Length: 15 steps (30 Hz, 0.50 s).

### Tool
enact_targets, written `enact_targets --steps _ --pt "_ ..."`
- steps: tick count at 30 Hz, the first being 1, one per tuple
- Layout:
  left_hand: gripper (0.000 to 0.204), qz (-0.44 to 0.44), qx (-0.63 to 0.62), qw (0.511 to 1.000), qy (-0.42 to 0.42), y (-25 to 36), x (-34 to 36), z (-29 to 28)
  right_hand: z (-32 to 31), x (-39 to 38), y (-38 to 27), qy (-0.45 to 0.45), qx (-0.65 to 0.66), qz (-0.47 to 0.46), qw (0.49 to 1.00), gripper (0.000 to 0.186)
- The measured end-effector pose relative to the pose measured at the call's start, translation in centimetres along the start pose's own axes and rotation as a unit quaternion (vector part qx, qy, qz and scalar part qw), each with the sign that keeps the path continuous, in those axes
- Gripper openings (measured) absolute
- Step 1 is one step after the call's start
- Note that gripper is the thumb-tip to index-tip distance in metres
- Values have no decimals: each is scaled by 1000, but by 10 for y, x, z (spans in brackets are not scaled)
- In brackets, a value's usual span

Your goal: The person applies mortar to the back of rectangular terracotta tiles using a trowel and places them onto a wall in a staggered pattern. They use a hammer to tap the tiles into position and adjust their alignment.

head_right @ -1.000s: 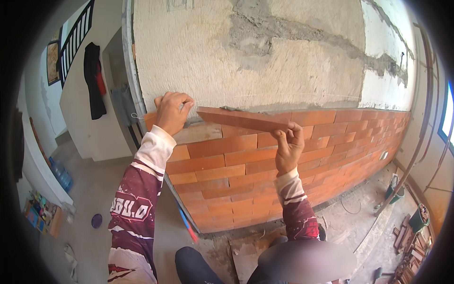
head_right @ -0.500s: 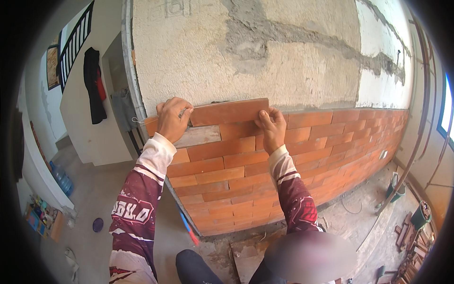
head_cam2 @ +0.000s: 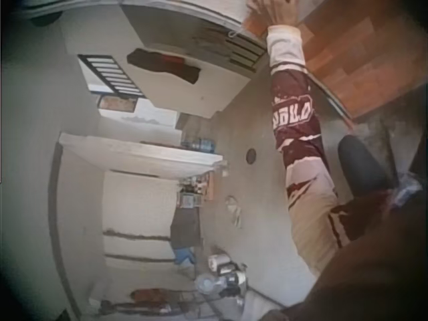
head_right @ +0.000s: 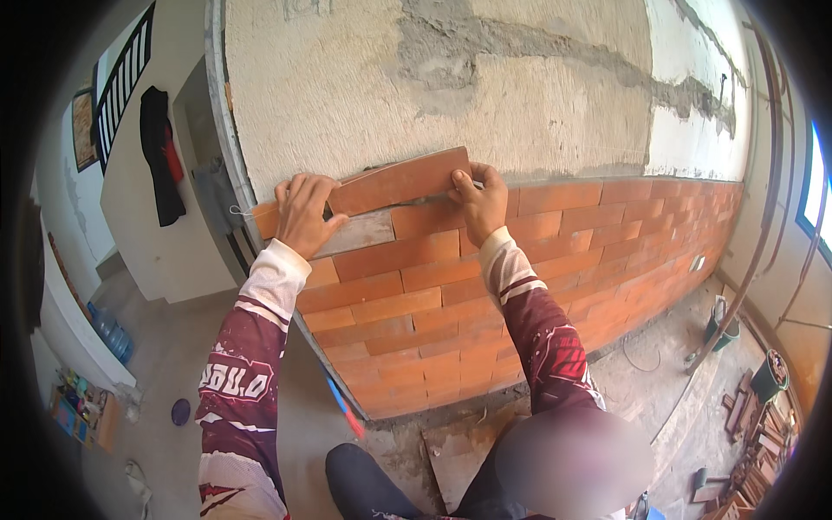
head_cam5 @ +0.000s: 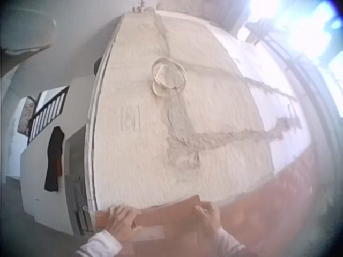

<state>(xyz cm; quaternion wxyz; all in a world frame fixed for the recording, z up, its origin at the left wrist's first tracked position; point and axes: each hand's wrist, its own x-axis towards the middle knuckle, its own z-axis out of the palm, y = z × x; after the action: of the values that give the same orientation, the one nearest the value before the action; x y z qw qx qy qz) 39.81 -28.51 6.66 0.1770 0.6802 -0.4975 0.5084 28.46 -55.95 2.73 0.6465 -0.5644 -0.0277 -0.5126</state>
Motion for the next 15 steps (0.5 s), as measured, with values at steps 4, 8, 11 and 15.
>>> enact_targets --steps 4,8,11,15 --pt "46 17 32 999 -5 0 3 3 -8 5 2 -10 -60 -30 998 31" --pt "49 -3 20 1000 -2 -3 4 0 -5 7 -7 7 -161 -39 986 33" --pt "51 -25 11 1000 -9 -2 5 -1 -6 7 -16 5 -244 -77 967 33" --pt "52 -36 21 999 -25 -2 6 -2 -9 7 -9 2 -310 -107 945 34"
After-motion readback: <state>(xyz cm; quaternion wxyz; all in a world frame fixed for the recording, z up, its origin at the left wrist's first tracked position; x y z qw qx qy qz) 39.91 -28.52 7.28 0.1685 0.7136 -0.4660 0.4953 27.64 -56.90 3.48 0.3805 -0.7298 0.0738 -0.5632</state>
